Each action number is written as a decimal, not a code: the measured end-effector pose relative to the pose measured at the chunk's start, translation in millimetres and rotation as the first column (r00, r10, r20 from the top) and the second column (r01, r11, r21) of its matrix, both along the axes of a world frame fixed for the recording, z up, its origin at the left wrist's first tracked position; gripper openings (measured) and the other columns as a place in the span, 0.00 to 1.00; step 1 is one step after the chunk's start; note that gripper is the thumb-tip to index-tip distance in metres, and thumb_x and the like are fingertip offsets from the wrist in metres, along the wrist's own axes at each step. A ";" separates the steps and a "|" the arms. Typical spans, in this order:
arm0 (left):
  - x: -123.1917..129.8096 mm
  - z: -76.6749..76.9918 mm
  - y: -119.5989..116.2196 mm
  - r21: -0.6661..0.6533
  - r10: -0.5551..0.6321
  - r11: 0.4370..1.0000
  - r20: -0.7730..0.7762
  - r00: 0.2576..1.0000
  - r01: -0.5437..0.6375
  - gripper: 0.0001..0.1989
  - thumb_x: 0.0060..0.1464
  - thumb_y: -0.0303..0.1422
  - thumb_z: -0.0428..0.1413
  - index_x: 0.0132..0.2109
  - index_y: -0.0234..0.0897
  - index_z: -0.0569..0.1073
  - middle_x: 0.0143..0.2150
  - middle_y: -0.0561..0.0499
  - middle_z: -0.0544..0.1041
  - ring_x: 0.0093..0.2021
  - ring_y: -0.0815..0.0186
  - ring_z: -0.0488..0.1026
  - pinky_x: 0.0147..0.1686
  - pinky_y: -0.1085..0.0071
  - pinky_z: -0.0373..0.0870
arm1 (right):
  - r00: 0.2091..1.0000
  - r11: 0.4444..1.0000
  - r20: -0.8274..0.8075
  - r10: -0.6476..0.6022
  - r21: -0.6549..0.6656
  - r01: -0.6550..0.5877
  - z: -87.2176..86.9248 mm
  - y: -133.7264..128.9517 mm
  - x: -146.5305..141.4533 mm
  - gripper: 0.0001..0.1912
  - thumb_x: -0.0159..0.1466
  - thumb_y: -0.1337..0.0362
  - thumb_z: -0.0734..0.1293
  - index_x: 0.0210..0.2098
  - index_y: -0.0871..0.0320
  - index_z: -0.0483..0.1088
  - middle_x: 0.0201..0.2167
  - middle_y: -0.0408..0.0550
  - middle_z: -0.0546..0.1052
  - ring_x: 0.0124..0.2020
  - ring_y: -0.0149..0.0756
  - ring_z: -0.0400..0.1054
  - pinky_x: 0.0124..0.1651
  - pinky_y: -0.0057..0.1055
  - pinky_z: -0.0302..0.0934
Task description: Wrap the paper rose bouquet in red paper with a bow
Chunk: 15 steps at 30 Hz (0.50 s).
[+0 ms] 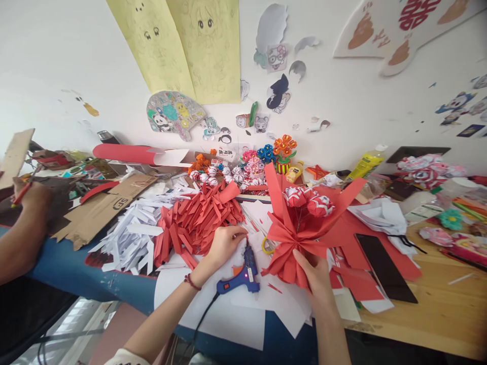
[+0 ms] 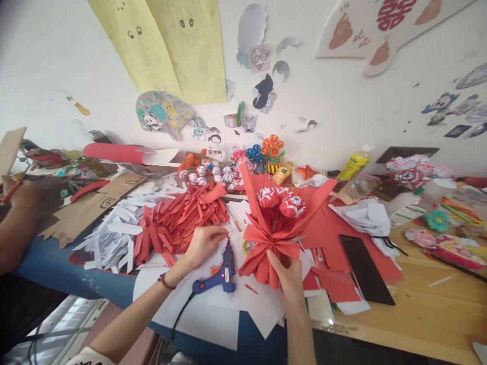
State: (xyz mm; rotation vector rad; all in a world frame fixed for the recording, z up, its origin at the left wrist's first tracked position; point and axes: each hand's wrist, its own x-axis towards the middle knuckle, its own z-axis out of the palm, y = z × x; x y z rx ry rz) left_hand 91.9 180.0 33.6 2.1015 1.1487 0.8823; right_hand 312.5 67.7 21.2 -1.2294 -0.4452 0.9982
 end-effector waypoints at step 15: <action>-19.3 68.5 -41.7 -0.178 0.238 0.967 0.384 0.892 -0.181 0.11 0.56 0.37 0.62 0.42 0.34 0.80 0.38 0.45 0.84 0.36 0.61 0.82 0.35 0.70 0.80 | 0.991 0.991 -0.030 0.134 0.001 -0.134 21.6 -9.5 -21.2 0.25 0.50 0.56 0.80 0.44 0.58 0.77 0.45 0.53 0.82 0.47 0.46 0.77 0.46 0.33 0.74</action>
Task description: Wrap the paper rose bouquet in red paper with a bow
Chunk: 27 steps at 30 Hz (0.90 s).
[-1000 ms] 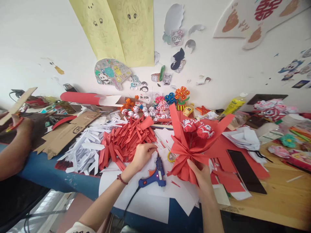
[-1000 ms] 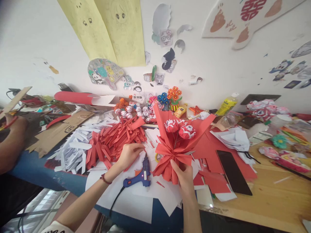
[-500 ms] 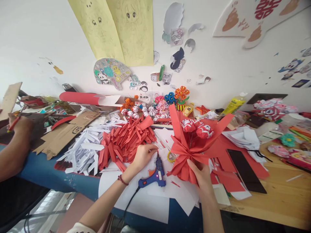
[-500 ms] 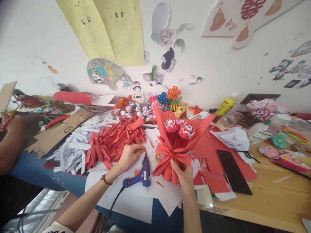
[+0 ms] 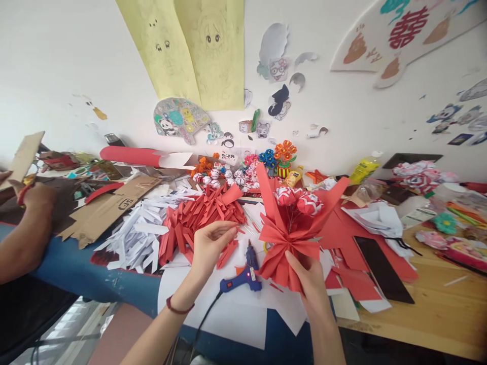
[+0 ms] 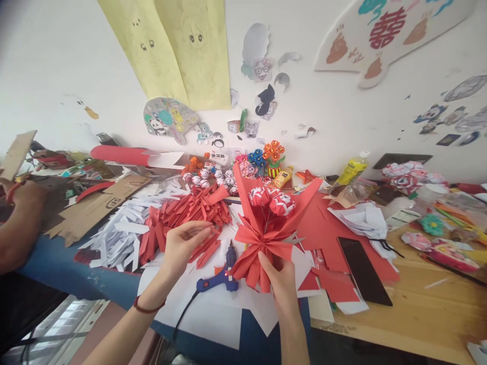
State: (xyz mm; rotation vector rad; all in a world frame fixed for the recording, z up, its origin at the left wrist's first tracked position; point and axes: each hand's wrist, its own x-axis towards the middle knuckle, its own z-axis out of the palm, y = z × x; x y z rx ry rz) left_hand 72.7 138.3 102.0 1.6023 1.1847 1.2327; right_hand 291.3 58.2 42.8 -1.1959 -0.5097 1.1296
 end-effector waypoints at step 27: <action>-13.9 79.4 -70.3 0.694 0.336 -0.018 -0.674 0.658 0.720 0.05 0.59 0.28 0.60 0.38 0.34 0.82 0.46 0.47 0.83 0.42 0.65 0.80 0.31 0.75 0.77 | 0.971 0.966 -0.010 0.239 0.103 -0.237 72.1 -49.6 -44.5 0.21 0.50 0.56 0.79 0.42 0.55 0.79 0.43 0.53 0.83 0.48 0.53 0.77 0.54 0.45 0.69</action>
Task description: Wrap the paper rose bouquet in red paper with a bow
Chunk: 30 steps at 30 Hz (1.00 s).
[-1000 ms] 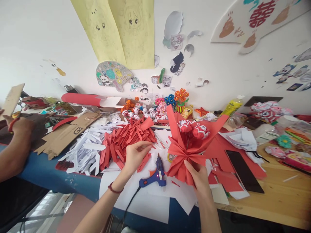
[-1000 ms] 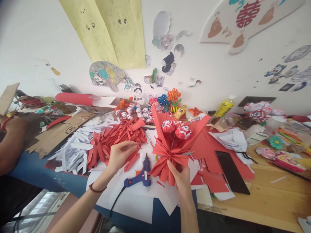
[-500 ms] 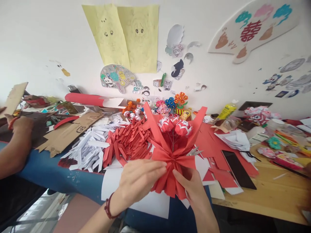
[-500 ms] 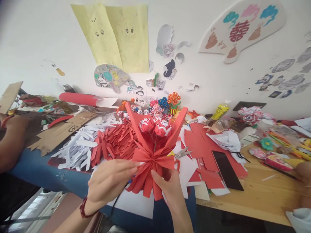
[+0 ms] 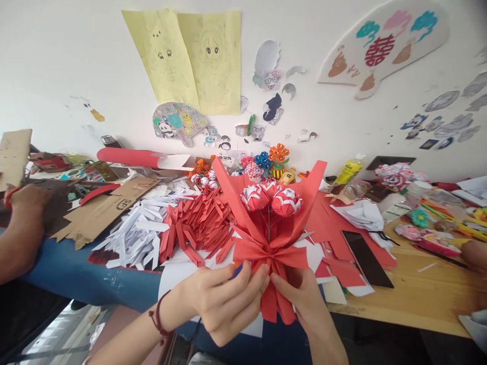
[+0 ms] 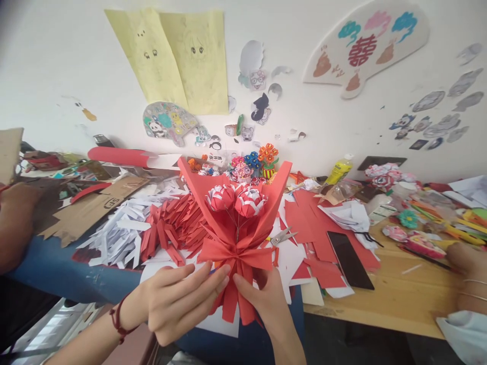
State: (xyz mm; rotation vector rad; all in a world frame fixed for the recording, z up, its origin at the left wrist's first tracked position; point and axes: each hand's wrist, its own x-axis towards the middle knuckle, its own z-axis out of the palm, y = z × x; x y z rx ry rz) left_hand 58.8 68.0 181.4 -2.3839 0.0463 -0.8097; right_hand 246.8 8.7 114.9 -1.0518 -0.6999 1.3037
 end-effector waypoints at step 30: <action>5.4 -9.4 7.7 -0.208 0.048 0.976 -0.073 0.996 -0.063 0.09 0.64 0.27 0.51 0.42 0.34 0.77 0.49 0.45 0.80 0.40 0.66 0.70 0.33 0.69 0.64 | 0.997 0.999 0.068 -0.025 0.032 0.023 -5.3 -1.1 3.1 0.23 0.50 0.55 0.79 0.43 0.57 0.79 0.42 0.55 0.82 0.47 0.53 0.77 0.51 0.46 0.71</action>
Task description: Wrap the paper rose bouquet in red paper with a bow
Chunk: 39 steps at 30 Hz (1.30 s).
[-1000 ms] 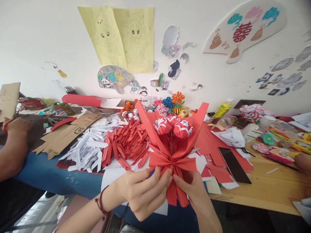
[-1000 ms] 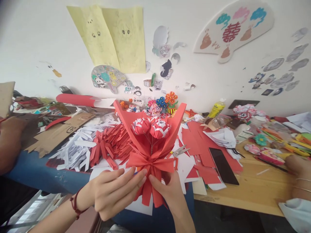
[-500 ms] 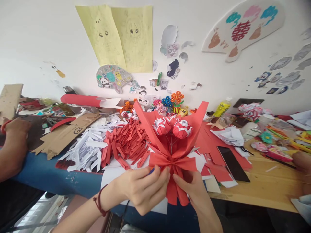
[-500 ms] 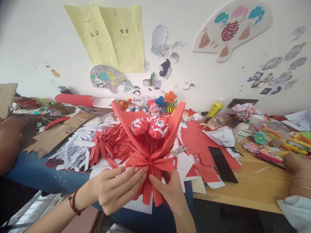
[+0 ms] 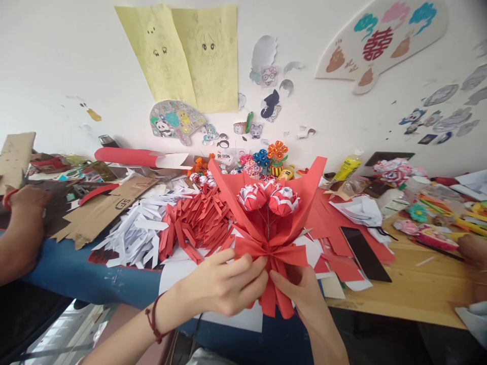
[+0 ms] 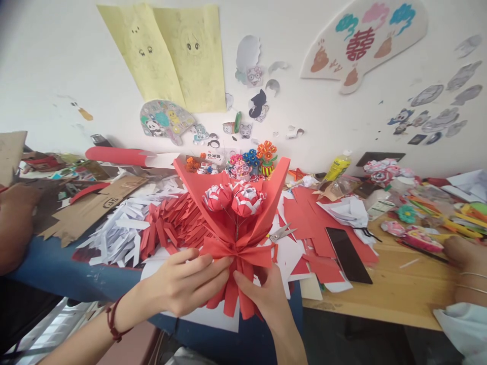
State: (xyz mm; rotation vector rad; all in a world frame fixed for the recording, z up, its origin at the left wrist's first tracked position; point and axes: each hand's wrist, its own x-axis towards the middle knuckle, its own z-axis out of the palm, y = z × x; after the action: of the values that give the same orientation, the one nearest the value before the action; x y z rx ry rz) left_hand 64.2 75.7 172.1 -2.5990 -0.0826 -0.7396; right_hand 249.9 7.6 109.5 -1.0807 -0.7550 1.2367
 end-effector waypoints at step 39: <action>5.7 -11.9 -5.5 0.019 0.088 0.996 -0.031 0.996 -0.088 0.13 0.66 0.25 0.47 0.44 0.32 0.78 0.52 0.45 0.78 0.43 0.64 0.65 0.35 0.66 0.58 | 0.995 0.999 0.082 -0.052 -0.003 0.052 -6.9 -1.3 1.2 0.22 0.48 0.56 0.79 0.41 0.52 0.79 0.39 0.49 0.82 0.43 0.51 0.77 0.49 0.44 0.71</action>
State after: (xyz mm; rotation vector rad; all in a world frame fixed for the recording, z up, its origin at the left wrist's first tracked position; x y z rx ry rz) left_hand 69.9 70.2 160.2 -2.5712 -0.1787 -0.6645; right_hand 251.1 6.3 102.6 -1.1548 -0.7814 1.1563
